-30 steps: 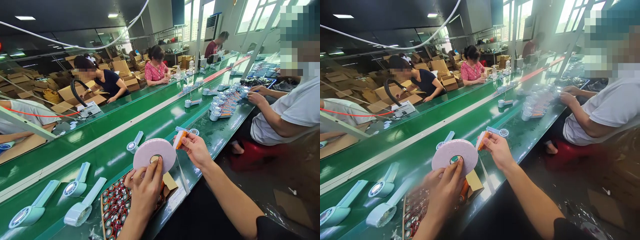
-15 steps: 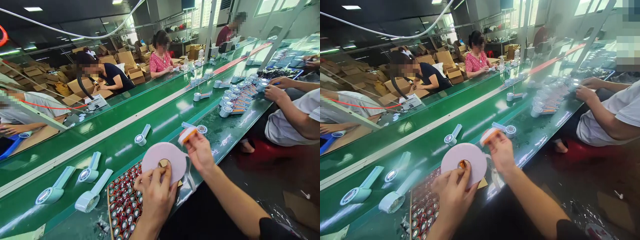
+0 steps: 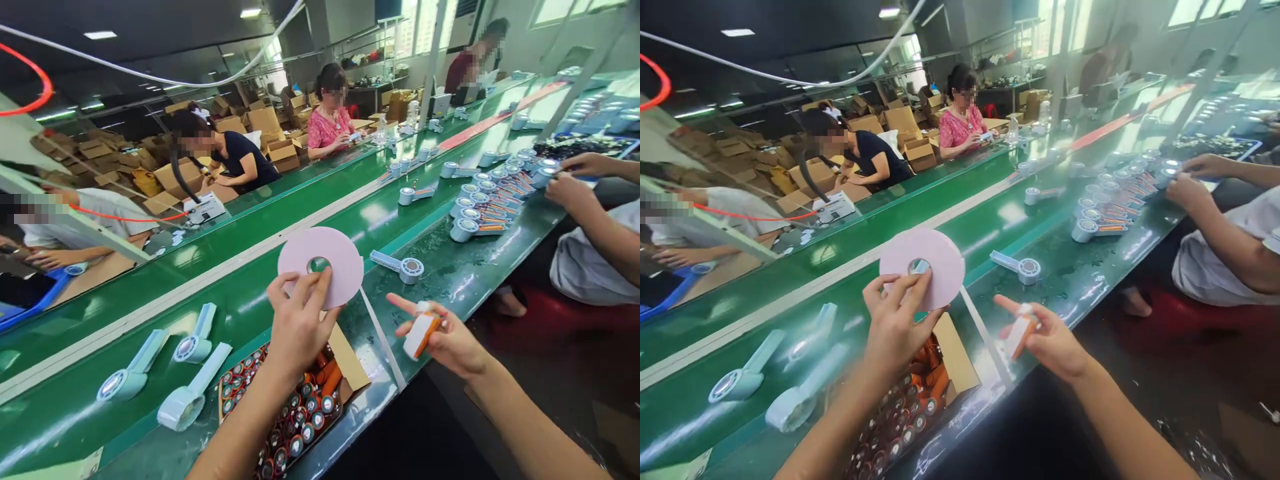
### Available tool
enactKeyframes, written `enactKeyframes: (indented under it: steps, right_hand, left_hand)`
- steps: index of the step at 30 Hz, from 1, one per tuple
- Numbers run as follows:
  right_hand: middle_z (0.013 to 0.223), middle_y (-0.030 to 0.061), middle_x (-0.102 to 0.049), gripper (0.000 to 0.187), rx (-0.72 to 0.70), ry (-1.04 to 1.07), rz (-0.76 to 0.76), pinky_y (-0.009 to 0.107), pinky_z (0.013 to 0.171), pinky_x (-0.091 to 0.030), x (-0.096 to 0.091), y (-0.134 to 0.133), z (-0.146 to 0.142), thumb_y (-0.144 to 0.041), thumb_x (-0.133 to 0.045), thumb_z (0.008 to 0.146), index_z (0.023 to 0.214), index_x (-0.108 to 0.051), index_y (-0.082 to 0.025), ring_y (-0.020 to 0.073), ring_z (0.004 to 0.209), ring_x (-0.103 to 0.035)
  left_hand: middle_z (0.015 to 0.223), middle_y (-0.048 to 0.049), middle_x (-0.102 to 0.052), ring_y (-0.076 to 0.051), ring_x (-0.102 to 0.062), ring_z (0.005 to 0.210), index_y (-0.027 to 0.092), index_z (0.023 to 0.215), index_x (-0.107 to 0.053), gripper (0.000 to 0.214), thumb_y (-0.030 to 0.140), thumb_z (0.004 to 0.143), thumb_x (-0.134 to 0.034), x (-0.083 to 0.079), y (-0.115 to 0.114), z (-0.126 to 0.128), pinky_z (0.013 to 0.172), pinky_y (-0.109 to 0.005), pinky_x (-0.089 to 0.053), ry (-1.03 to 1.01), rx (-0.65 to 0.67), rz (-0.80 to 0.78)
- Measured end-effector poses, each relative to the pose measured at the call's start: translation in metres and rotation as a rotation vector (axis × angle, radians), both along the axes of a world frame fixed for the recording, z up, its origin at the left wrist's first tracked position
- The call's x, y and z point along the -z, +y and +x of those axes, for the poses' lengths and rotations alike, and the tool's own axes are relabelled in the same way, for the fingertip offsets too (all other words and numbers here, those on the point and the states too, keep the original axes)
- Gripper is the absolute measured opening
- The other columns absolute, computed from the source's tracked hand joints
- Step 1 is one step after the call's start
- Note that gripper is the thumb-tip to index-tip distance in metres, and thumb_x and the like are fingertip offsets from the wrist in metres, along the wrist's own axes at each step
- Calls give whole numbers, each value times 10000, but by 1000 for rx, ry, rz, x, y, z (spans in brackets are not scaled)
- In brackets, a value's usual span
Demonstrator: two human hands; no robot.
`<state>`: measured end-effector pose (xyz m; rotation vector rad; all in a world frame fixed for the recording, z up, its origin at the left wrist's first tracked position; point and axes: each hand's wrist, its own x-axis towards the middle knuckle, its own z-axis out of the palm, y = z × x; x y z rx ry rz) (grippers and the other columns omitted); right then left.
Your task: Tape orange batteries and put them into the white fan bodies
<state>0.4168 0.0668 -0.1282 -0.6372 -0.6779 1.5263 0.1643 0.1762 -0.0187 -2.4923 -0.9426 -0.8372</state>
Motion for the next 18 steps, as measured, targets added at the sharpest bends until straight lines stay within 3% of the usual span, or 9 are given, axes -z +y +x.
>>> enactKeyframes:
  steps: [5,8,12,15,18]
  right_hand:
    - [1086,139,-782,582,-370,-80,73,373,679,-625,-4,3,-19,-407,-960,645,1141,-724,-213,251,800,-767]
    - [1000,125,-791,588,-385,-87,85,367,685,-616,6,5,-21,-428,-957,642,1130,-731,-191,253,789,-762]
    - [859,75,-790,482,-425,-44,85,339,680,-600,21,-1,-15,-452,-964,619,956,-758,-176,223,712,-747]
    - [856,89,-794,487,-584,-91,60,312,665,-591,24,-8,-4,-467,-967,596,934,-781,-171,228,740,-753]
    - [973,137,-794,490,-711,-306,35,301,667,-591,20,-16,22,-455,-957,608,976,-817,-163,229,762,-752]
  left_hand:
    - [1203,-120,-661,-354,-434,1304,199,1502,-467,720,286,858,-774,-16,5,9,1137,-564,-341,-44,42,114]
    - [1282,-135,-610,-347,-392,1366,192,1541,-408,764,142,847,-722,-21,9,13,1202,-585,-285,-34,18,116]
    - [1355,-139,-554,-325,-406,1380,207,1564,-367,806,32,824,-633,-29,24,6,1218,-562,-297,-30,-12,23]
    - [1360,-145,-557,-324,-462,1325,193,1529,-423,746,109,830,-671,-32,38,-3,1156,-518,-393,-63,-39,-66]
    - [1291,-134,-616,-320,-510,1243,192,1447,-523,695,260,802,-773,-22,42,-4,1116,-517,-418,-9,-33,-157]
